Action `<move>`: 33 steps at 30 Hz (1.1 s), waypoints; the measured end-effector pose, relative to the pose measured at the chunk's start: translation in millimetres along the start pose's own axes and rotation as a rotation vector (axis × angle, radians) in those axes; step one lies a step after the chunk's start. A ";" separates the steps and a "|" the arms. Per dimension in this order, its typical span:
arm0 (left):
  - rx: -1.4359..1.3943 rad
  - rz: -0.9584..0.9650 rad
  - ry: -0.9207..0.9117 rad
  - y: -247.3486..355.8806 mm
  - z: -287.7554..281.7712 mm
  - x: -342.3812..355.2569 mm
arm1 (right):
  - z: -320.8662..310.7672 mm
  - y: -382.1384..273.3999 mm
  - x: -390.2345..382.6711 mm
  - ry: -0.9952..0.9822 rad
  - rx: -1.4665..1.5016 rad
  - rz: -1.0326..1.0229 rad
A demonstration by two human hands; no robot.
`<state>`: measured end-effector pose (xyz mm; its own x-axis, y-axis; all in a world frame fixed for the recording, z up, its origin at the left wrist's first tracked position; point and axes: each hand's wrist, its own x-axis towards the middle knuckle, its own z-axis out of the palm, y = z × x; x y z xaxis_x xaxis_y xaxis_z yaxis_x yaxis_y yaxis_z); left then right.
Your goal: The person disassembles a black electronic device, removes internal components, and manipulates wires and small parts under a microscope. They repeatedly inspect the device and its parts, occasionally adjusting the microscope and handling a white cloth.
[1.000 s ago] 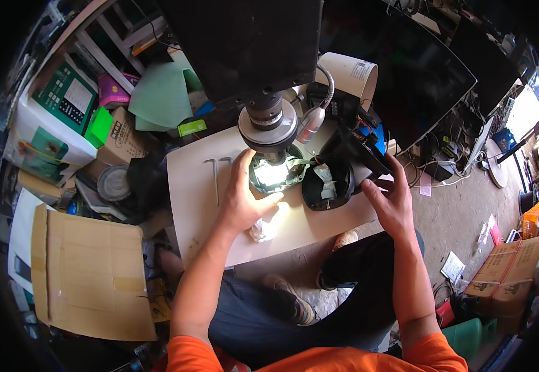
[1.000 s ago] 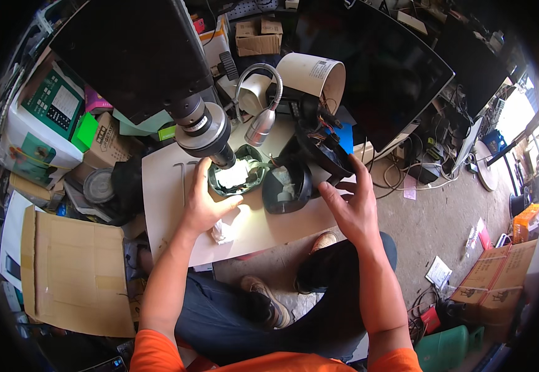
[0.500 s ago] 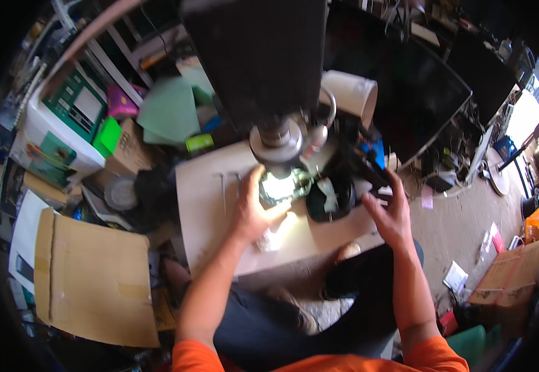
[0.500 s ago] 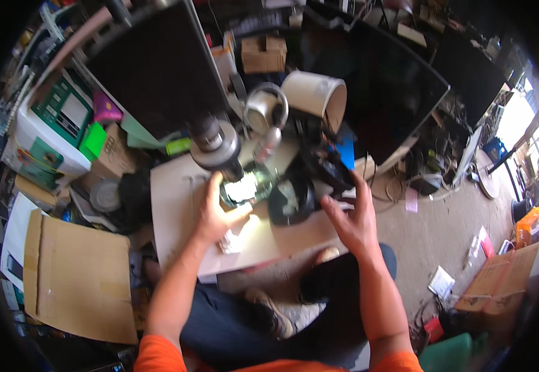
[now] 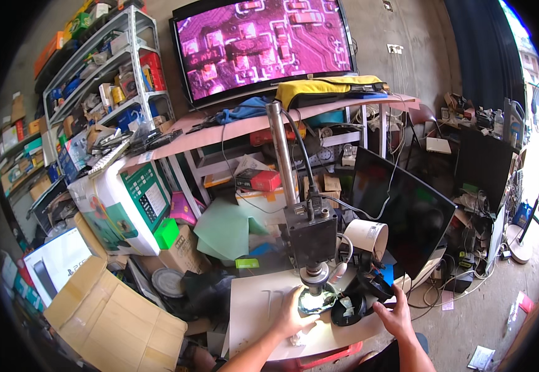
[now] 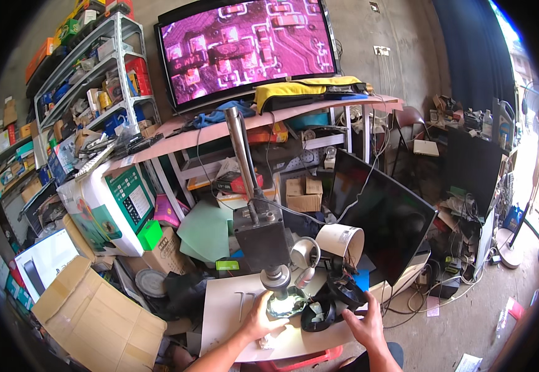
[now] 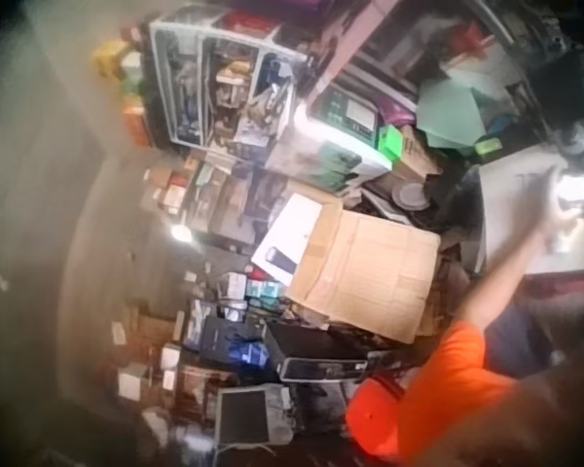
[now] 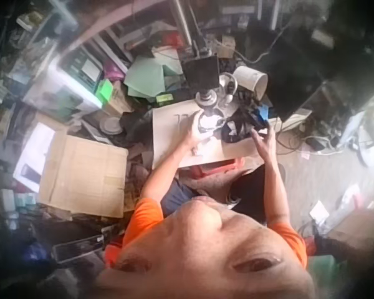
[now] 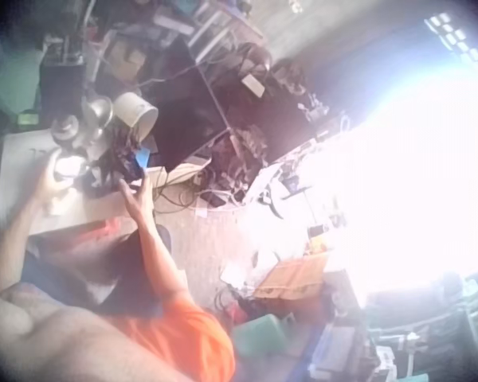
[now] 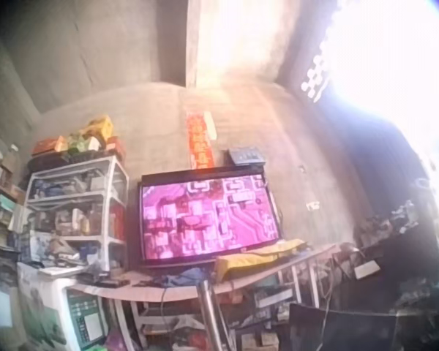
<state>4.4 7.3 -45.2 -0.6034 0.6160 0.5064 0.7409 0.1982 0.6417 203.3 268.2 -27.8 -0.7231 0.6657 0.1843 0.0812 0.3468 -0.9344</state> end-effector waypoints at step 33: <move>0.013 -0.052 0.028 -0.9 4.0 5.1 | 1.7 -3.2 -0.5 0.002 -0.079 0.031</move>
<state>1.9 13.2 -45.5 -0.6492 0.5831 0.4884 0.7119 0.2397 0.6601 202.2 265.7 -25.5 -0.7180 0.6781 0.1568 0.1572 0.3775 -0.9126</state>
